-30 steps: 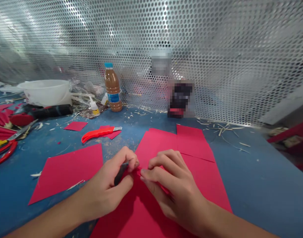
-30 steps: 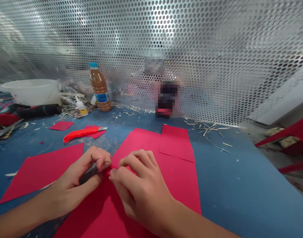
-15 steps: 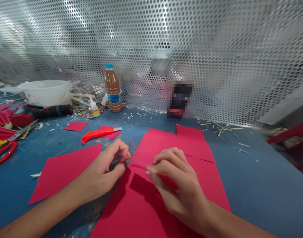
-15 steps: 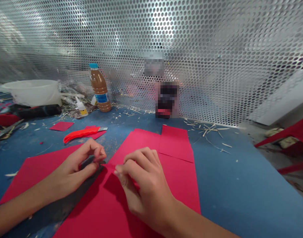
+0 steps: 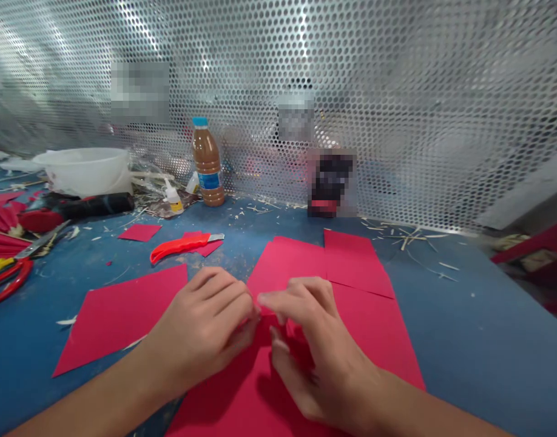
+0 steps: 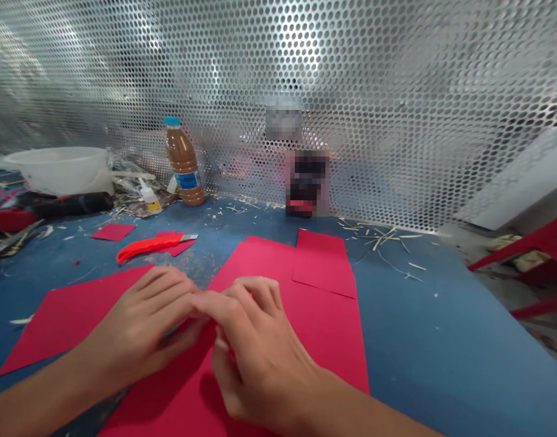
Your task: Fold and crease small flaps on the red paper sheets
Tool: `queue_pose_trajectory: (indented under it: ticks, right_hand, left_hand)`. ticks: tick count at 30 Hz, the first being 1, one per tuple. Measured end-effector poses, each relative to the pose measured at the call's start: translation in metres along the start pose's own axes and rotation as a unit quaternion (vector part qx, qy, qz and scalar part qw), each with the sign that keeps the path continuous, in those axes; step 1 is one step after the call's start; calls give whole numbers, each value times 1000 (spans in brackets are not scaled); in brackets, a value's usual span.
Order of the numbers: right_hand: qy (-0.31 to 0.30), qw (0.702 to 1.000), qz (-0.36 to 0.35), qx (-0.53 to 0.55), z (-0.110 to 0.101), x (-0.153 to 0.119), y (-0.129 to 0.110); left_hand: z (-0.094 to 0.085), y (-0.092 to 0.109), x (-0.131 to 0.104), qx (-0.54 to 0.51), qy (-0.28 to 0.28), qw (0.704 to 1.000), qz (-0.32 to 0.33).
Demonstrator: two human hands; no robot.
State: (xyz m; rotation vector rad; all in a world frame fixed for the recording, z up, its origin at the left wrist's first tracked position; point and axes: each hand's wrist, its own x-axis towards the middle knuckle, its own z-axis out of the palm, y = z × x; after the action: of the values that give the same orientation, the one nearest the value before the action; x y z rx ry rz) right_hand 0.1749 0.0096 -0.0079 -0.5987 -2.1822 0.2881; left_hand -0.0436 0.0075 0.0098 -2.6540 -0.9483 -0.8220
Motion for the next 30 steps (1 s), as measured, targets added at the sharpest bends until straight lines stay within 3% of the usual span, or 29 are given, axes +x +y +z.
queue_pose_trajectory:
  ticks: [6, 16, 23, 30]
  right_hand:
    - [-51, 999, 18, 9, -1, -1, -2]
    - [-77, 995, 57, 9, -1, -1, -1]
    - [-125, 982, 124, 59, -6, 2, -3]
    - [-62, 968, 232, 78, -5, 5, 4]
  left_hand:
    - [3, 16, 0, 47, -19, 998, 42]
    - [-2, 10, 0, 55, -39, 997, 42]
    - [-5, 10, 3, 35, -4, 999, 33]
    - [-19, -6, -1, 10, 9, 1000, -15]
